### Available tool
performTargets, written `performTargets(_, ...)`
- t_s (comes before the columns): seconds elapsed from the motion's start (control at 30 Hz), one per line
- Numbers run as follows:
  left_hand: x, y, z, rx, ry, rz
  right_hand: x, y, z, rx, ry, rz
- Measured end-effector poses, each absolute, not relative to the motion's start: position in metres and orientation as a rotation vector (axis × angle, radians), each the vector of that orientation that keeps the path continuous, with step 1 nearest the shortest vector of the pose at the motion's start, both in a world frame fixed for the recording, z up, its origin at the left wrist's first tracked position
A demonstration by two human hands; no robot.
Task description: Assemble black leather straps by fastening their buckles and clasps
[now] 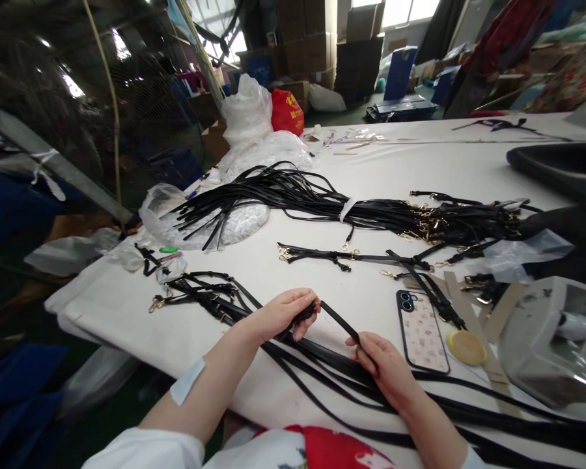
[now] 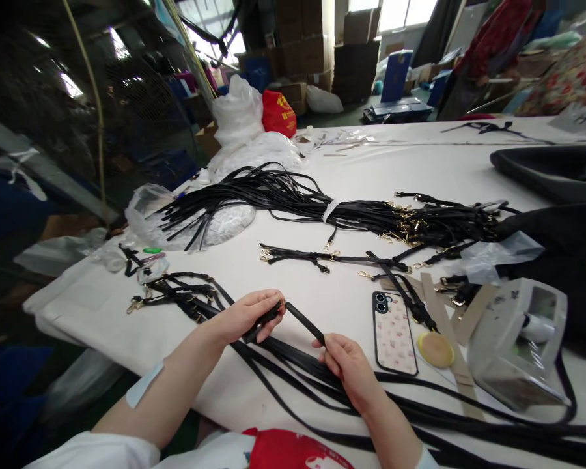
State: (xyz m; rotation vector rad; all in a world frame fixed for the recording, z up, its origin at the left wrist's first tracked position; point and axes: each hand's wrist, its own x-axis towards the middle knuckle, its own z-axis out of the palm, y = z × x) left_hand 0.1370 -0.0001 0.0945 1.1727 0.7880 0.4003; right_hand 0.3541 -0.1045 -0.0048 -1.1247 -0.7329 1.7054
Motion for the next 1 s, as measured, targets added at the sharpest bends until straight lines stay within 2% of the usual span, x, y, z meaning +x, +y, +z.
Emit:
performTargets(0.3,0.156,-0.015,0.094,1.719,1.116,0.611,0.355,-0.106,-0.010,-1.096,-0.743,1.684)
performTargets(0.5,0.168,-0.027,0.100,1.947,1.144,0.691,0.354,-0.105,-0.006,-1.107,-0.754,1.685)
performTargets(0.87,0.177,-0.032,0.091,1.441,1.058,0.833,0.354,-0.105,-0.006,-1.084,-0.786,1.669)
performTargets(1.0,0.178,-0.034,0.090,1.472,1.031,0.817,0.354,-0.105,-0.005,-1.096,-0.784,1.661)
